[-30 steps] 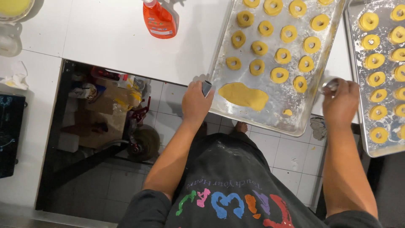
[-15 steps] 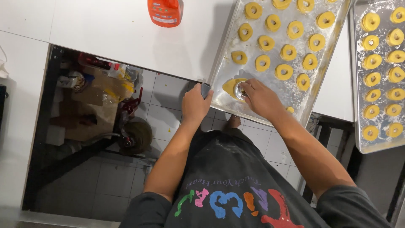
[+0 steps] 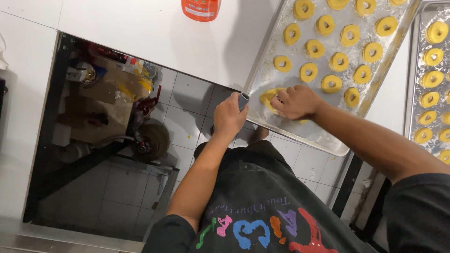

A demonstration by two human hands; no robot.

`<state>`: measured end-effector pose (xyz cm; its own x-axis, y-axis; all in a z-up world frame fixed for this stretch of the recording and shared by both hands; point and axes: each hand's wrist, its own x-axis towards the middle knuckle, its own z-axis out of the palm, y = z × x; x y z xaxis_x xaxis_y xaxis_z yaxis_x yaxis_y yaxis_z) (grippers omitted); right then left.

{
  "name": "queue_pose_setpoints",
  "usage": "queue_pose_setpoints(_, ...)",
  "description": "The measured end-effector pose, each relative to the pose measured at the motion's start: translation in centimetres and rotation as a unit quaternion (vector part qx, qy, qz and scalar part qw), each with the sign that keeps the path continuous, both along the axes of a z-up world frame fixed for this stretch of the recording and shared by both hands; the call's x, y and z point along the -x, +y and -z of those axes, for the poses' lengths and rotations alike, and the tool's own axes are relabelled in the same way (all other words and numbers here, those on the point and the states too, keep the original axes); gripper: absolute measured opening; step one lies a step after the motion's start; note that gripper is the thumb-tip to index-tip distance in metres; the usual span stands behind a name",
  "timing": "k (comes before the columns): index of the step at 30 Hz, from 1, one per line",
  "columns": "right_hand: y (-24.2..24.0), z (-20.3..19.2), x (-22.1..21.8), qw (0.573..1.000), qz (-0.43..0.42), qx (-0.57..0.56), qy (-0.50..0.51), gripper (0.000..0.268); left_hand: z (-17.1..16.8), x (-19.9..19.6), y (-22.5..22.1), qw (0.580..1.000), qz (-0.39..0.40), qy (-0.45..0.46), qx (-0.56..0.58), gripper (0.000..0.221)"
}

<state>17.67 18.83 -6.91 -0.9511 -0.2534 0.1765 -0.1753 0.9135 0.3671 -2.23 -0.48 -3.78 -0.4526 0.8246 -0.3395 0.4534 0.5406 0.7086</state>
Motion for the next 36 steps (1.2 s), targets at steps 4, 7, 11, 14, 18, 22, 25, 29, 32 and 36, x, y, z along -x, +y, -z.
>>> queue_pose_setpoints(4, -0.3, 0.4, 0.7, 0.999, 0.004, 0.006, 0.051, 0.029, 0.3, 0.5, 0.1, 1.000, 0.003, -0.005, -0.019, 0.028)
queue_pose_setpoints(7, -2.0, 0.4, 0.2, 0.997, 0.079, -0.006, 0.022, 0.018, 0.7, 0.6, -0.2, 0.999, 0.025, 0.027, -0.028, 0.022)
queue_pose_setpoints(11, -4.6, 1.5, -0.3, 0.959, 0.282, -0.037, 0.010, 0.019, 1.8, 0.8, -0.3, 0.995, 0.049, 0.069, -0.055, 0.014)
queue_pose_setpoints(14, -4.2, 2.7, -0.9, 0.959, 0.281, -0.044, 0.019, 0.020, 1.4, 0.9, -0.5, 0.994, 0.045, 0.074, -0.060, 0.015)
queue_pose_setpoints(18, -0.7, 1.8, 0.2, 0.998, 0.029, -0.020, 0.049, 0.016, 0.8, 0.5, -0.8, 0.995, 0.030, 0.062, -0.065, 0.015)
queue_pose_setpoints(22, -4.4, 1.8, -0.7, 0.982, 0.169, -0.050, 0.072, 0.027, 0.8, 0.2, -1.1, 0.995, 0.031, 0.064, -0.070, 0.016)
queue_pose_setpoints(25, -6.6, 0.4, 0.3, 0.931, 0.339, -0.095, 0.095, 0.023, 0.4, 0.5, -1.0, 0.996, 0.041, 0.050, -0.059, 0.016)
queue_pose_setpoints(29, -3.8, 0.4, 0.1, 0.983, 0.158, -0.048, 0.077, 0.025, 0.3, 0.5, -0.9, 0.997, 0.038, 0.039, -0.049, 0.019)
queue_pose_setpoints(32, -3.6, 0.7, -0.4, 0.985, 0.144, -0.046, 0.080, 0.027, 1.3, 0.2, -0.4, 0.997, 0.040, 0.042, -0.059, 0.021)
queue_pose_setpoints(36, -8.4, 1.4, 0.7, 0.857, 0.515, 0.009, 0.017, 0.020, 1.2, 0.1, -0.7, 0.996, 0.033, 0.052, -0.067, 0.019)
